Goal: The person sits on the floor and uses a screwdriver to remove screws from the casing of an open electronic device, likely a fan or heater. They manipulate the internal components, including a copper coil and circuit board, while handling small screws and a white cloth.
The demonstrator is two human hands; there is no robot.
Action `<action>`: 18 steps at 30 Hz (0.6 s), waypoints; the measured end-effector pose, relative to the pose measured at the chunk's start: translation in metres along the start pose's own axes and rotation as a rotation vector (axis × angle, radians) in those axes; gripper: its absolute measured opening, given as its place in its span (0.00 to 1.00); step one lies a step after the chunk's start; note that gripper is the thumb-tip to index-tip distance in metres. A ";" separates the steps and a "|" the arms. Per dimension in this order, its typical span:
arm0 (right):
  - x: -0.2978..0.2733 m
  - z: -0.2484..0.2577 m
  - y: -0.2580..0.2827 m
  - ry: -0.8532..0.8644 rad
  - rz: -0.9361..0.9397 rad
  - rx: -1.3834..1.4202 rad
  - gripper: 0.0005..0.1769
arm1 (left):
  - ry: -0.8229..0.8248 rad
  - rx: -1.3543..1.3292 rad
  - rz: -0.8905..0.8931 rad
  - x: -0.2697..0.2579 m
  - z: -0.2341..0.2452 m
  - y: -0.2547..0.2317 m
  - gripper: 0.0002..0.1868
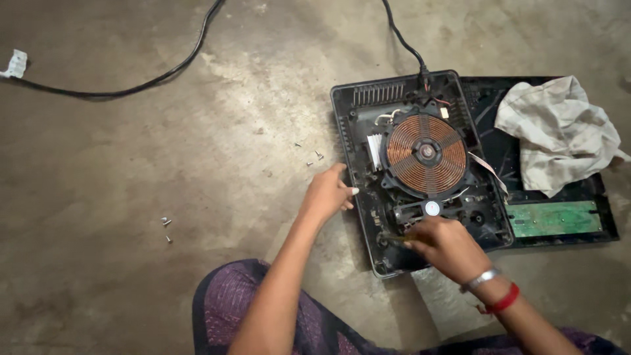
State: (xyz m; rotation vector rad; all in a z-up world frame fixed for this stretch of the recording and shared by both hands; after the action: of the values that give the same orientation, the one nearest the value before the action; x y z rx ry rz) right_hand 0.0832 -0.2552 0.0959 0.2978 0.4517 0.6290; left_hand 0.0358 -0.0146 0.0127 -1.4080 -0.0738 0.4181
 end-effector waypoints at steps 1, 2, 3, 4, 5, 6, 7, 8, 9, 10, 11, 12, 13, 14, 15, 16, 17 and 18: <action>0.006 0.001 0.003 0.005 0.030 -0.030 0.13 | -0.004 0.000 0.006 0.000 0.000 0.000 0.34; 0.013 0.002 0.003 0.024 0.031 -0.039 0.13 | -0.003 -0.012 -0.001 0.000 0.000 -0.001 0.34; 0.021 0.003 0.004 0.043 0.032 -0.048 0.13 | -0.001 -0.024 -0.008 0.000 0.000 -0.001 0.34; 0.029 0.005 0.005 0.063 0.032 -0.057 0.14 | 0.000 -0.036 -0.014 0.000 0.000 0.000 0.34; 0.038 0.004 0.005 0.099 0.021 -0.071 0.13 | 0.000 -0.029 -0.019 -0.001 0.000 0.000 0.33; 0.048 0.004 0.007 0.136 0.010 -0.084 0.12 | 0.000 -0.023 -0.024 0.000 0.000 0.000 0.33; 0.056 0.005 0.009 0.171 -0.001 -0.097 0.12 | 0.000 -0.015 -0.030 0.000 0.001 0.000 0.33; 0.063 0.007 0.013 0.202 0.014 -0.132 0.12 | 0.000 -0.021 -0.027 0.000 0.001 0.000 0.33; 0.071 0.008 0.019 0.234 0.028 -0.167 0.12 | 0.001 -0.027 -0.024 0.000 0.001 -0.001 0.33; 0.076 0.007 0.025 0.266 0.043 -0.202 0.12 | 0.001 -0.032 -0.020 -0.001 0.001 0.000 0.33; 0.078 0.008 0.033 0.276 0.094 -0.226 0.11 | -0.002 -0.047 -0.013 -0.001 0.001 0.000 0.33; 0.079 0.009 0.040 0.286 0.144 -0.249 0.10 | -0.004 -0.062 -0.005 -0.001 0.001 0.000 0.33; 0.080 0.009 0.047 0.297 0.195 -0.273 0.10 | -0.007 -0.076 0.003 -0.002 0.001 0.001 0.33; 0.080 0.008 0.053 0.319 0.224 -0.283 0.09 | -0.008 -0.071 -0.009 -0.001 0.001 0.002 0.33; 0.080 0.007 0.058 0.340 0.252 -0.293 0.09 | -0.008 -0.066 -0.021 0.000 0.000 0.002 0.33; 0.079 0.006 0.061 0.361 0.280 -0.303 0.09 | -0.008 -0.061 -0.033 0.001 0.000 0.002 0.33; 0.079 0.007 0.063 0.358 0.268 -0.309 0.09 | -0.010 -0.049 -0.030 0.002 0.000 0.002 0.33; 0.079 0.007 0.065 0.355 0.257 -0.315 0.09 | -0.012 -0.037 -0.027 0.002 0.000 0.002 0.33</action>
State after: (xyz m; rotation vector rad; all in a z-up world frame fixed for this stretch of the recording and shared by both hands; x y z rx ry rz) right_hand 0.1113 -0.1565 0.1032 -0.0608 0.6496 0.9990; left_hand 0.0374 -0.0139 0.0103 -1.4396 -0.1104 0.4041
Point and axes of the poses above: each hand's wrist, its own x-axis towards the middle knuckle, its own z-axis out of the back of the hand, y = z × x, the point moved 4 cm from there along x, towards the middle knuckle, and after that the axes turned 8 degrees about -z, right-handed, at the moved point
